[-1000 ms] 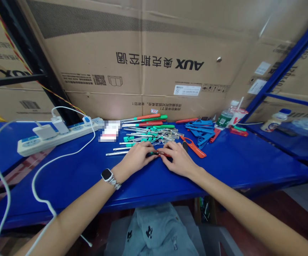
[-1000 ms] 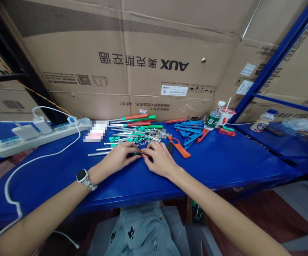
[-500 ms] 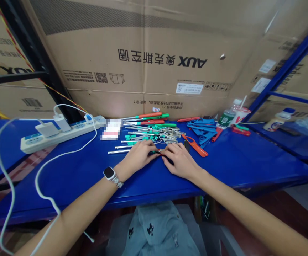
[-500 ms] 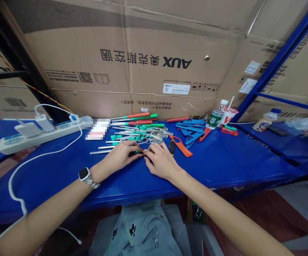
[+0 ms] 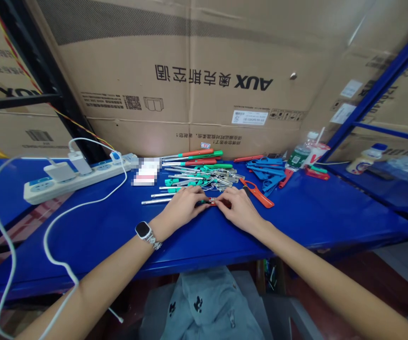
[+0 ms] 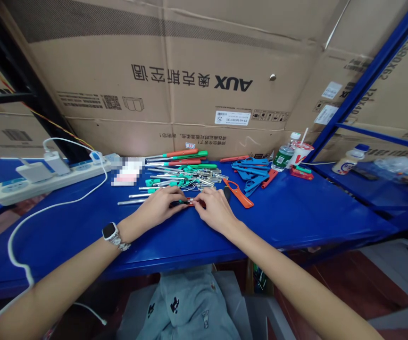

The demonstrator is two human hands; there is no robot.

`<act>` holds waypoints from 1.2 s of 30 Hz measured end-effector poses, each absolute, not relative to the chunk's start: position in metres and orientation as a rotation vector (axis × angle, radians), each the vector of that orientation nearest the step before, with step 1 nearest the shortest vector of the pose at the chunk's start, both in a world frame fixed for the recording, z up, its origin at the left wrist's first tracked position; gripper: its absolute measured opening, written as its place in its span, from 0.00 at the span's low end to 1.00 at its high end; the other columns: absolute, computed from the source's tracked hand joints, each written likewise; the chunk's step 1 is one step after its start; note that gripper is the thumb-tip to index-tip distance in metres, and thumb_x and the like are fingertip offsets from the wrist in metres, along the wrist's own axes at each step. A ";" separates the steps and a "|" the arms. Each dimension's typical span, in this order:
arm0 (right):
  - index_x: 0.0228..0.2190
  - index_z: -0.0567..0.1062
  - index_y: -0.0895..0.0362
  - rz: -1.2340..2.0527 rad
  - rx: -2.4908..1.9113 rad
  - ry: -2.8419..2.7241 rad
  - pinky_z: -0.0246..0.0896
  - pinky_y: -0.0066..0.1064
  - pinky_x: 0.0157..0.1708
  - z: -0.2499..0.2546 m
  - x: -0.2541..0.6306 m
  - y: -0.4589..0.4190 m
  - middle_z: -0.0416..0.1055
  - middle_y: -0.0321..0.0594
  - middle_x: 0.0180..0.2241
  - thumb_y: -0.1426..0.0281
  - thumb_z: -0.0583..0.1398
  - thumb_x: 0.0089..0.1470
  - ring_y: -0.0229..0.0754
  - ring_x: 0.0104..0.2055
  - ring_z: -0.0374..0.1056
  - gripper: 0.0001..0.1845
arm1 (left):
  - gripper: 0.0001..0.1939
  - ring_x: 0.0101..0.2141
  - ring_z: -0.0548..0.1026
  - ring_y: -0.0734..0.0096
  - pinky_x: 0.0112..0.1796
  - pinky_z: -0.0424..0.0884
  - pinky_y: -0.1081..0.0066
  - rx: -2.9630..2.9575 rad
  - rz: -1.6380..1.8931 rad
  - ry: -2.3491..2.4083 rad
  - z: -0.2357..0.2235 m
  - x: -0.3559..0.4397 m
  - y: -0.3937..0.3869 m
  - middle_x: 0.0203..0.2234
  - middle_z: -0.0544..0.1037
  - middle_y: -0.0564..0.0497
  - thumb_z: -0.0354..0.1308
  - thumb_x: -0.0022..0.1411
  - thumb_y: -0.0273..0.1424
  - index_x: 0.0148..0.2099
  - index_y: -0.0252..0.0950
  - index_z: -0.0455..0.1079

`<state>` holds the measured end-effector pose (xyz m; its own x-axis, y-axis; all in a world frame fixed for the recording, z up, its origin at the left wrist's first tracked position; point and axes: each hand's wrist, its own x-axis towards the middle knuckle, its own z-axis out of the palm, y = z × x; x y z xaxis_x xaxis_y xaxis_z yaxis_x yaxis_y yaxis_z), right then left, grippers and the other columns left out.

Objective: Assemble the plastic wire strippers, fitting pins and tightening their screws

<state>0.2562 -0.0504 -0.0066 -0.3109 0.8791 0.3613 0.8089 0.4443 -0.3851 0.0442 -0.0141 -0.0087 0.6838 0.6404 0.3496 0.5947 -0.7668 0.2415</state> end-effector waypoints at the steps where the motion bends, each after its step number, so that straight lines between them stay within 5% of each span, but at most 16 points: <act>1: 0.31 0.79 0.56 0.162 -1.391 -2.185 0.53 0.38 0.41 -0.006 0.257 -0.048 0.74 0.38 0.31 0.72 0.61 0.63 0.44 0.38 0.69 0.08 | 0.10 0.43 0.77 0.58 0.43 0.73 0.60 2.784 0.645 1.024 -0.009 0.044 -0.014 0.43 0.79 0.45 0.57 0.72 0.35 0.48 0.38 0.78; 6: 0.35 0.77 0.56 0.160 -1.205 -2.328 0.56 0.37 0.42 0.004 0.259 -0.033 0.75 0.39 0.34 0.74 0.62 0.61 0.44 0.41 0.69 0.03 | 0.10 0.42 0.76 0.59 0.42 0.72 0.61 2.786 0.669 0.996 -0.010 0.044 -0.013 0.42 0.78 0.45 0.58 0.72 0.36 0.47 0.38 0.78; 13: 0.35 0.77 0.57 0.145 -1.156 -2.532 0.57 0.40 0.46 0.012 0.264 -0.029 0.76 0.41 0.38 0.75 0.61 0.63 0.45 0.43 0.70 0.05 | 0.11 0.45 0.76 0.56 0.45 0.71 0.59 2.791 0.619 1.010 -0.008 0.044 -0.014 0.43 0.79 0.45 0.57 0.72 0.35 0.48 0.37 0.78; 18: 0.44 0.78 0.56 0.136 -1.102 -2.466 0.59 0.40 0.47 0.006 0.267 -0.033 0.74 0.42 0.39 0.73 0.60 0.64 0.44 0.43 0.69 0.08 | 0.11 0.44 0.76 0.57 0.45 0.72 0.59 2.809 0.632 1.009 -0.010 0.043 -0.014 0.44 0.79 0.45 0.57 0.73 0.35 0.50 0.38 0.78; 36: 0.40 0.81 0.57 0.019 -1.055 -2.482 0.60 0.41 0.46 -0.003 0.265 -0.045 0.70 0.44 0.37 0.68 0.58 0.67 0.45 0.42 0.66 0.11 | 0.14 0.47 0.75 0.52 0.49 0.69 0.54 3.040 0.441 1.033 -0.004 0.043 -0.020 0.46 0.78 0.42 0.51 0.74 0.34 0.51 0.35 0.76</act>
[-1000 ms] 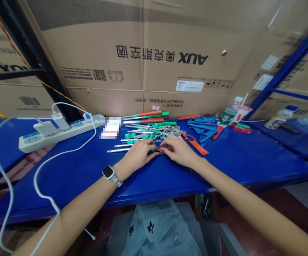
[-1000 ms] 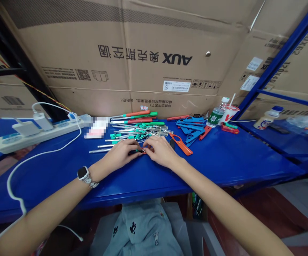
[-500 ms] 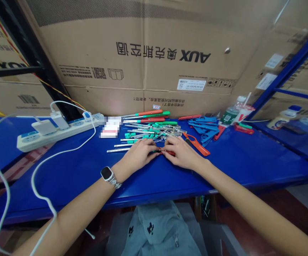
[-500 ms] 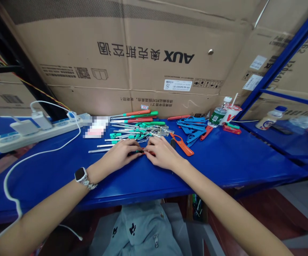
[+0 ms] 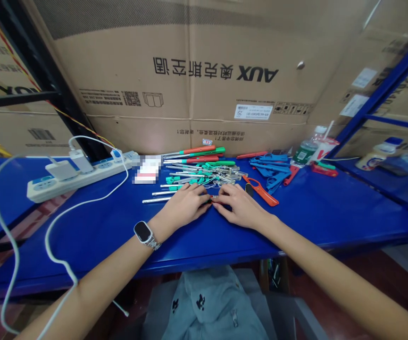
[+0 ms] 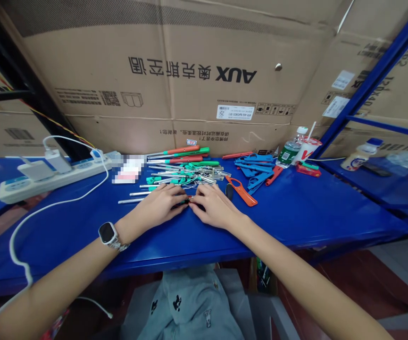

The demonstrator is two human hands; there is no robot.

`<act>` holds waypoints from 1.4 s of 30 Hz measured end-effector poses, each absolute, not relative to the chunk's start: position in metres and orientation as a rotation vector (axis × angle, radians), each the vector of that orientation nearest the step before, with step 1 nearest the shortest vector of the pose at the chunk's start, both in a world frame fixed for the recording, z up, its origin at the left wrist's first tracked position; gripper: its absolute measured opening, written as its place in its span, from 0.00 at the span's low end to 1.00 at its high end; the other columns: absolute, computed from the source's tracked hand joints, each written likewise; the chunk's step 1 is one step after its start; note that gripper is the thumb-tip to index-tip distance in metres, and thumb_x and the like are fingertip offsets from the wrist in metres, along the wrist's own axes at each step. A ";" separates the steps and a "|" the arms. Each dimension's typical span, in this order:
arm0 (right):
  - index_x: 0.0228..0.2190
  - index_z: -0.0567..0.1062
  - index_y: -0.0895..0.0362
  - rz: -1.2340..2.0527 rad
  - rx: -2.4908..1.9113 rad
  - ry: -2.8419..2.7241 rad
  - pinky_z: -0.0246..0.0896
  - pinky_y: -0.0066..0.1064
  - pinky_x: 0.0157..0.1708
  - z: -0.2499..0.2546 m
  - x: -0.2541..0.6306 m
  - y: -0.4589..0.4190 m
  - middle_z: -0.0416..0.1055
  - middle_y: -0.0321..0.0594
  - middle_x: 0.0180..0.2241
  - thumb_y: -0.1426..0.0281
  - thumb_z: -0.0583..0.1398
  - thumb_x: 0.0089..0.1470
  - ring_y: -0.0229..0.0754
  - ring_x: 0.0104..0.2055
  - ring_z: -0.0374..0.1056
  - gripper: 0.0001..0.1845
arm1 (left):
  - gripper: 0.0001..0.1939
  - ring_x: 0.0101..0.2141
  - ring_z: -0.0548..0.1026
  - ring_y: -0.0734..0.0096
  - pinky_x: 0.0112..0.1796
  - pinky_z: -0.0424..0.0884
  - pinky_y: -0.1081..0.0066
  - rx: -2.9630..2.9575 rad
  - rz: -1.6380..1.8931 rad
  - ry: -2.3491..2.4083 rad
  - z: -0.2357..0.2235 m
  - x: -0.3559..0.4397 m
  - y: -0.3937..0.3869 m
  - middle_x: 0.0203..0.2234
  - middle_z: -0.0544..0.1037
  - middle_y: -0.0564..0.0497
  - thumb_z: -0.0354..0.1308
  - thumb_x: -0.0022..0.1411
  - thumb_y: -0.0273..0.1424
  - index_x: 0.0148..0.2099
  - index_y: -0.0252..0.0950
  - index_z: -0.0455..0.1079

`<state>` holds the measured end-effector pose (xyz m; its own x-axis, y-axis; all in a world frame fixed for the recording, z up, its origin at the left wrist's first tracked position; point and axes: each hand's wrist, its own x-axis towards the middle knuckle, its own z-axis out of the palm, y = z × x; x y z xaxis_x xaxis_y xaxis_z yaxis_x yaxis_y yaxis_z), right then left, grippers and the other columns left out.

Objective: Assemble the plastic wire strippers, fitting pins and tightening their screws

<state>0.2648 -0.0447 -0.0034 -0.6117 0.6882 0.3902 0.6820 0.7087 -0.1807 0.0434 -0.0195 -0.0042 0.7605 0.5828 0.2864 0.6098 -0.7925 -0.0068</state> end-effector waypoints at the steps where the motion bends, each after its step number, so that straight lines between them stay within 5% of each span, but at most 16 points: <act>1: 0.39 0.81 0.57 0.028 -1.057 -2.473 0.60 0.41 0.46 -0.004 0.264 -0.044 0.70 0.43 0.37 0.68 0.58 0.67 0.45 0.42 0.67 0.11 | 0.14 0.48 0.75 0.52 0.49 0.69 0.54 -2.856 -0.409 -0.971 -0.004 0.044 -0.020 0.46 0.78 0.42 0.51 0.74 0.34 0.51 0.35 0.76; 8: 0.36 0.80 0.56 0.138 -1.083 -2.286 0.61 0.39 0.43 -0.004 0.264 -0.035 0.71 0.41 0.34 0.70 0.59 0.64 0.44 0.40 0.69 0.08 | 0.21 0.52 0.74 0.51 0.54 0.67 0.51 -2.905 -0.691 -1.098 -0.003 0.038 -0.020 0.51 0.78 0.42 0.57 0.70 0.42 0.59 0.37 0.69; 14: 0.33 0.80 0.56 0.169 -1.169 -2.128 0.61 0.34 0.37 0.001 0.269 -0.002 0.74 0.40 0.32 0.71 0.59 0.63 0.41 0.34 0.68 0.10 | 0.15 0.46 0.77 0.56 0.47 0.71 0.57 -2.867 -0.855 -1.170 0.020 0.030 0.000 0.44 0.81 0.45 0.47 0.73 0.34 0.48 0.37 0.74; 20: 0.34 0.80 0.57 0.101 -1.389 -2.115 0.62 0.36 0.40 0.010 0.259 0.045 0.79 0.43 0.36 0.74 0.60 0.59 0.44 0.38 0.70 0.08 | 0.13 0.34 0.78 0.62 0.36 0.69 0.64 -2.867 -0.840 -1.390 0.025 0.038 0.034 0.37 0.82 0.46 0.50 0.69 0.31 0.45 0.36 0.76; 27: 0.39 0.80 0.57 -0.011 -1.476 -2.200 0.63 0.43 0.48 0.018 0.243 0.088 0.78 0.47 0.42 0.75 0.59 0.60 0.51 0.48 0.68 0.09 | 0.12 0.40 0.78 0.61 0.39 0.70 0.64 -2.816 -0.998 -1.442 0.003 0.027 0.040 0.42 0.82 0.45 0.50 0.70 0.31 0.44 0.37 0.75; 42: 0.37 0.80 0.55 0.008 -1.412 -2.007 0.63 0.43 0.50 -0.005 0.310 0.039 0.78 0.45 0.41 0.72 0.58 0.60 0.51 0.46 0.70 0.09 | 0.11 0.37 0.78 0.63 0.37 0.69 0.65 -2.974 -1.066 -1.380 -0.003 0.034 0.034 0.38 0.82 0.46 0.51 0.70 0.32 0.41 0.37 0.75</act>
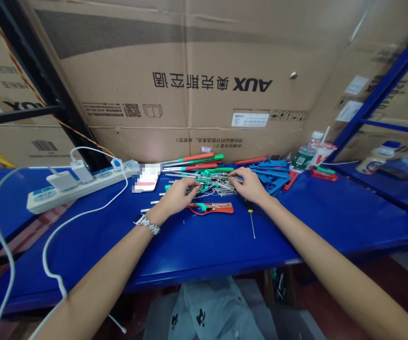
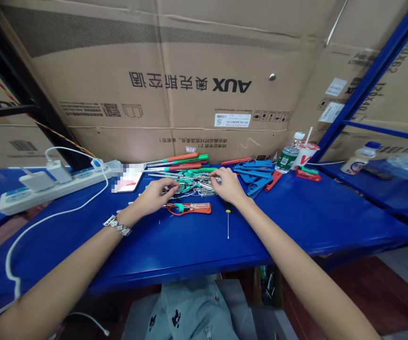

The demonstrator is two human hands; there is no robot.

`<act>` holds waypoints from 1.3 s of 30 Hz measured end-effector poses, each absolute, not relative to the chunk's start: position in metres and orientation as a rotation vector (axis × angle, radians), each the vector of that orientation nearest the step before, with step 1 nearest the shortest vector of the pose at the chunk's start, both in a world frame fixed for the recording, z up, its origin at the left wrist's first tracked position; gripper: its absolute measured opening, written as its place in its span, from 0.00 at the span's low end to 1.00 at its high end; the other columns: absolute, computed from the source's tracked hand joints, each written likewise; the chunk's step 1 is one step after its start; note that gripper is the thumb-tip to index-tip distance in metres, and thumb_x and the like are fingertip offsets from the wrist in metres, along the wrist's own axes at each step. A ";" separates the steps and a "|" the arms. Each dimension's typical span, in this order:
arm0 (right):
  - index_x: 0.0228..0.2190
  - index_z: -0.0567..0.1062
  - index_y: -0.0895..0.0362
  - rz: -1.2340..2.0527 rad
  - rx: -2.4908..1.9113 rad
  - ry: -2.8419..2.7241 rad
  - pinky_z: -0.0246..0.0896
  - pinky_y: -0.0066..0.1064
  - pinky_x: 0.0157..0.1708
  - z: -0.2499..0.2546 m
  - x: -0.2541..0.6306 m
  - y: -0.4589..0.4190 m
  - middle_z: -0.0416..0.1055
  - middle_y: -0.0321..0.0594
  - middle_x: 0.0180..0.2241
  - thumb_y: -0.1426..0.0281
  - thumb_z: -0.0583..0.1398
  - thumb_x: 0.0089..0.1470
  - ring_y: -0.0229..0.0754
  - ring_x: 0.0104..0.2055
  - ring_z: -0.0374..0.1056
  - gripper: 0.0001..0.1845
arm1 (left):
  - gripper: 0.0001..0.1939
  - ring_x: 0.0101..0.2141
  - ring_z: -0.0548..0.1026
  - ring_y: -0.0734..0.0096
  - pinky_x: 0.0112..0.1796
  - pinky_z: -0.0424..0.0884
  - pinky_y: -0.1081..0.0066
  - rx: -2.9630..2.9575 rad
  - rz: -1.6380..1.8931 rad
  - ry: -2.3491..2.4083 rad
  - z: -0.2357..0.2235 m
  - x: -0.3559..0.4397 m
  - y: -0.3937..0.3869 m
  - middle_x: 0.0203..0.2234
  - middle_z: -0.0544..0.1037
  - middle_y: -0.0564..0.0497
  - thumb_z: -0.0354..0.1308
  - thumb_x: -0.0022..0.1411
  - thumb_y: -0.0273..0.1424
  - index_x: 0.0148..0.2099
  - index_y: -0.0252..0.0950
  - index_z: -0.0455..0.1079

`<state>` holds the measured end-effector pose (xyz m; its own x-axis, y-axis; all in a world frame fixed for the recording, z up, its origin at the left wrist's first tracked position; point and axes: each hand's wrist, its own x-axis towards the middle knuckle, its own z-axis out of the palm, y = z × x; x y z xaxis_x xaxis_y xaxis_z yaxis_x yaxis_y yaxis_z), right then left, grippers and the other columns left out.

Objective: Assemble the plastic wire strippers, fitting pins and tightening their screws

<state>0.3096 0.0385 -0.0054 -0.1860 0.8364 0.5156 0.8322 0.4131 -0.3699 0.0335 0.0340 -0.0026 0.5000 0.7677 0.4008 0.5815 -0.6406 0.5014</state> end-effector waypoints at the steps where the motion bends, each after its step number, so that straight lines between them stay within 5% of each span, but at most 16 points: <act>1: 0.38 0.80 0.55 0.012 -1.424 -2.002 0.63 0.43 0.50 -0.006 0.313 0.037 0.78 0.45 0.41 0.72 0.58 0.60 0.51 0.47 0.70 0.10 | 0.11 0.36 0.78 0.63 0.37 0.69 0.65 2.444 0.878 1.128 -0.003 0.035 0.035 0.38 0.82 0.47 0.51 0.70 0.33 0.41 0.37 0.75; 24: 0.40 0.79 0.53 0.094 -1.281 -2.163 0.60 0.49 0.51 -0.004 0.295 -0.007 0.79 0.44 0.44 0.70 0.58 0.62 0.53 0.50 0.69 0.10 | 0.12 0.39 0.79 0.64 0.37 0.72 0.67 2.358 1.071 1.104 0.008 0.024 0.023 0.38 0.83 0.47 0.52 0.69 0.36 0.43 0.36 0.75; 32: 0.41 0.80 0.54 0.092 -1.432 -1.937 0.64 0.43 0.52 0.002 0.335 -0.017 0.79 0.42 0.42 0.82 0.53 0.56 0.48 0.48 0.72 0.21 | 0.12 0.39 0.78 0.63 0.41 0.72 0.64 2.510 0.969 0.928 0.011 0.053 0.017 0.38 0.81 0.47 0.51 0.72 0.35 0.42 0.37 0.75; 39: 0.46 0.77 0.54 -0.061 -1.799 -1.879 0.61 0.48 0.49 -0.010 0.364 -0.036 0.78 0.46 0.45 0.69 0.62 0.57 0.55 0.49 0.70 0.14 | 0.12 0.44 0.78 0.60 0.46 0.73 0.62 2.756 0.723 0.702 0.024 0.146 0.040 0.43 0.80 0.44 0.51 0.68 0.23 0.46 0.36 0.75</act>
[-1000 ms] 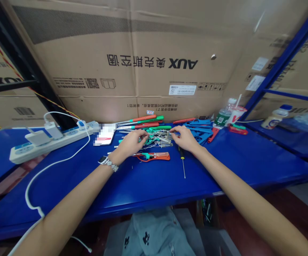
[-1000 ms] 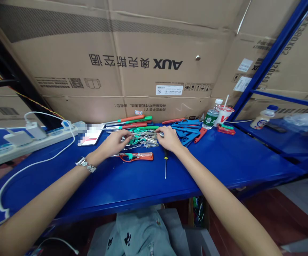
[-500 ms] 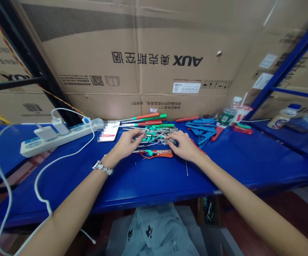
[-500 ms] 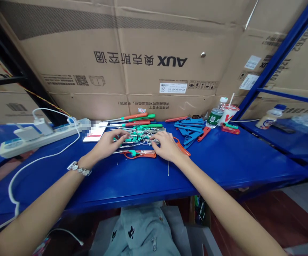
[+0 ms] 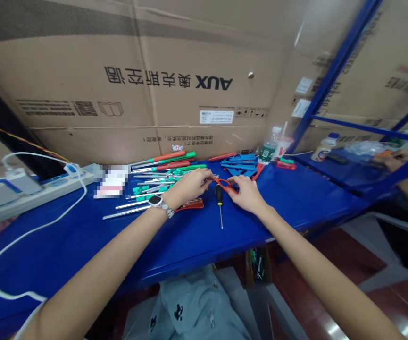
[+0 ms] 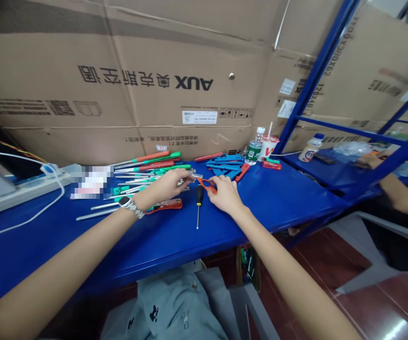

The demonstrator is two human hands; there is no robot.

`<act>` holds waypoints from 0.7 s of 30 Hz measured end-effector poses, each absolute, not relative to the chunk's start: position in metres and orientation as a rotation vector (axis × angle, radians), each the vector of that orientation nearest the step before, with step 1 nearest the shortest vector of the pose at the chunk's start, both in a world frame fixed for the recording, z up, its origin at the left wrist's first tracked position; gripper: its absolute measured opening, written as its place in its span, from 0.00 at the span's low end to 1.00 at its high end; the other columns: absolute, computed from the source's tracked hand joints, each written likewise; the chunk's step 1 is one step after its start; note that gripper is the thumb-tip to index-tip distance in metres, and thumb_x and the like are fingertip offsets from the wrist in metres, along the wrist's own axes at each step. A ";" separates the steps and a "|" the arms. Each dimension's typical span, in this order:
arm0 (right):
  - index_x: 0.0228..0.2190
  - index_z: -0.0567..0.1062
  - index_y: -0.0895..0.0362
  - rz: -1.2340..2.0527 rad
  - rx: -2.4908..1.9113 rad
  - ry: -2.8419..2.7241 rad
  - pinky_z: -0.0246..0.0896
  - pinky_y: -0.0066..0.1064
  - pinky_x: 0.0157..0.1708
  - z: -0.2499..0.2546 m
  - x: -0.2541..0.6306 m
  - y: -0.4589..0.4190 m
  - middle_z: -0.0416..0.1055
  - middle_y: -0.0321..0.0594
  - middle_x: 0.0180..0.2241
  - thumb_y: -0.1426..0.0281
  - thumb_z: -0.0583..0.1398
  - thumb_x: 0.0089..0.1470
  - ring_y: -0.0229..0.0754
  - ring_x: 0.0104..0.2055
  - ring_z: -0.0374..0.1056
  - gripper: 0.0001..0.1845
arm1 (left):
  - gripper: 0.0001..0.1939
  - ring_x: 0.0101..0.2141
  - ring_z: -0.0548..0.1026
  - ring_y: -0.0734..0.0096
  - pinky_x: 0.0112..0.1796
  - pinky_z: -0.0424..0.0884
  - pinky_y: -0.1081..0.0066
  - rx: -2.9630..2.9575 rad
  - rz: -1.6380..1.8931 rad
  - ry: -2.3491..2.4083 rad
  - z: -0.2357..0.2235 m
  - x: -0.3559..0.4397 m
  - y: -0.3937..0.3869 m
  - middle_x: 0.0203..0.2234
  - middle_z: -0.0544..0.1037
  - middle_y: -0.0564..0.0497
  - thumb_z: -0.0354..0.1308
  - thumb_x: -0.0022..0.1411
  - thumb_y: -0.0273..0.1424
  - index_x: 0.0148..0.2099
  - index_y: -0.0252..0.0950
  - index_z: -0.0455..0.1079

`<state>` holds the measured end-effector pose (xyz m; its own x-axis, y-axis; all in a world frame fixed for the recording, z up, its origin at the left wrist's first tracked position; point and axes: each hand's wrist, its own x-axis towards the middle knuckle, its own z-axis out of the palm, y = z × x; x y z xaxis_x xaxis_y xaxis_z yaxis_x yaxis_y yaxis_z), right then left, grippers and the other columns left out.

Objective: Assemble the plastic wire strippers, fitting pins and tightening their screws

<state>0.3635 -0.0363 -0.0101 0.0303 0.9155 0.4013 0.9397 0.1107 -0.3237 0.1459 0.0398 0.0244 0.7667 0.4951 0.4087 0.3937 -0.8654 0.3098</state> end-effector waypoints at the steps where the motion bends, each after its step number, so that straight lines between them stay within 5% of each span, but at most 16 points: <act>1: 0.47 0.77 0.54 -0.077 -1.836 -1.883 0.61 0.48 0.49 -0.011 0.363 -0.037 0.77 0.46 0.45 0.68 0.62 0.57 0.55 0.49 0.70 0.15 | 0.13 0.44 0.78 0.58 0.46 0.73 0.61 2.803 0.678 0.714 0.024 0.158 0.045 0.43 0.80 0.43 0.51 0.67 0.21 0.47 0.36 0.75; 8: 0.46 0.77 0.55 -0.078 -1.861 -1.944 0.59 0.46 0.48 -0.013 0.366 -0.034 0.79 0.48 0.44 0.71 0.61 0.57 0.54 0.47 0.73 0.14 | 0.16 0.46 0.77 0.54 0.45 0.73 0.61 2.934 0.412 0.719 0.023 0.203 0.068 0.44 0.78 0.43 0.55 0.59 0.19 0.48 0.35 0.75; 15: 0.48 0.71 0.54 0.058 -1.450 -1.879 0.65 0.42 0.49 0.000 0.367 -0.036 0.78 0.47 0.48 0.72 0.57 0.58 0.51 0.48 0.75 0.15 | 0.33 0.61 0.65 0.46 0.56 0.65 0.51 3.018 0.773 0.666 0.041 0.175 0.050 0.63 0.66 0.37 0.62 0.58 0.25 0.66 0.36 0.62; 21: 0.50 0.65 0.55 0.267 -1.193 -2.071 0.67 0.37 0.43 0.018 0.317 -0.033 0.77 0.46 0.44 0.77 0.54 0.51 0.47 0.42 0.75 0.23 | 0.16 0.39 0.77 0.60 0.43 0.71 0.61 2.833 0.779 0.815 0.049 0.089 0.030 0.40 0.81 0.45 0.54 0.63 0.28 0.51 0.36 0.75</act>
